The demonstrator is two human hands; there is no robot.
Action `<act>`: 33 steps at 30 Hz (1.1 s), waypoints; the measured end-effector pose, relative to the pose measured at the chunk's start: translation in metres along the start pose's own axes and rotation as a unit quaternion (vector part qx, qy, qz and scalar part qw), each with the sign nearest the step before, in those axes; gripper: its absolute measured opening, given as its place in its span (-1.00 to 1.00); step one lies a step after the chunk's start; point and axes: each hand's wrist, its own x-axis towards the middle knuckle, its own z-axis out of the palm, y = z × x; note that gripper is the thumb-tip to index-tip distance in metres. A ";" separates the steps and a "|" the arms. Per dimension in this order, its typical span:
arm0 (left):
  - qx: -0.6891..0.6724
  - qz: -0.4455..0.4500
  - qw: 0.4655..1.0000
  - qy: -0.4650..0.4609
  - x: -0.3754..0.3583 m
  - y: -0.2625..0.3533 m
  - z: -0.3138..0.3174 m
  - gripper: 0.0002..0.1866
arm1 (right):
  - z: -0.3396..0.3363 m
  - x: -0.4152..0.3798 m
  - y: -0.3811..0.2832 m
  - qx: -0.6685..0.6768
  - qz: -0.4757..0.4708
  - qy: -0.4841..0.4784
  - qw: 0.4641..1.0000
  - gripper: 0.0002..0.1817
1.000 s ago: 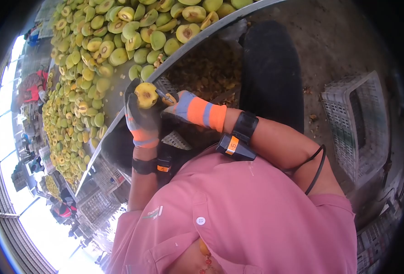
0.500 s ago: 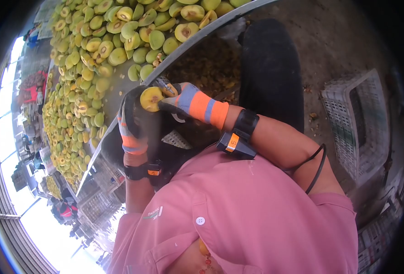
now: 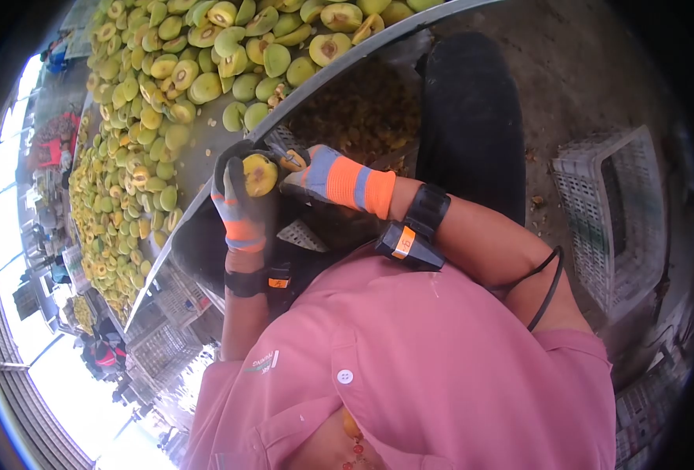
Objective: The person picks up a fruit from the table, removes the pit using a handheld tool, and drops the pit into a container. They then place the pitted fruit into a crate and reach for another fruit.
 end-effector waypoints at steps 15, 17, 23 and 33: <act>-0.060 -0.089 0.993 0.040 -0.012 0.022 0.025 -0.74 | 0.001 0.006 0.008 -0.030 0.095 0.007 0.995 -0.70; 0.011 -0.032 0.999 0.029 -0.013 0.017 0.022 -0.74 | -0.004 0.006 0.012 -0.033 0.062 -0.011 0.997 -0.62; -0.045 -0.057 0.997 -0.014 -0.013 0.009 0.017 -0.75 | -0.013 0.003 0.015 -0.088 -0.030 -0.101 0.991 -0.49; 0.196 0.057 0.977 -0.059 -0.015 0.005 0.010 -0.80 | 0.005 0.035 0.070 -0.036 -0.006 -0.124 0.992 -0.52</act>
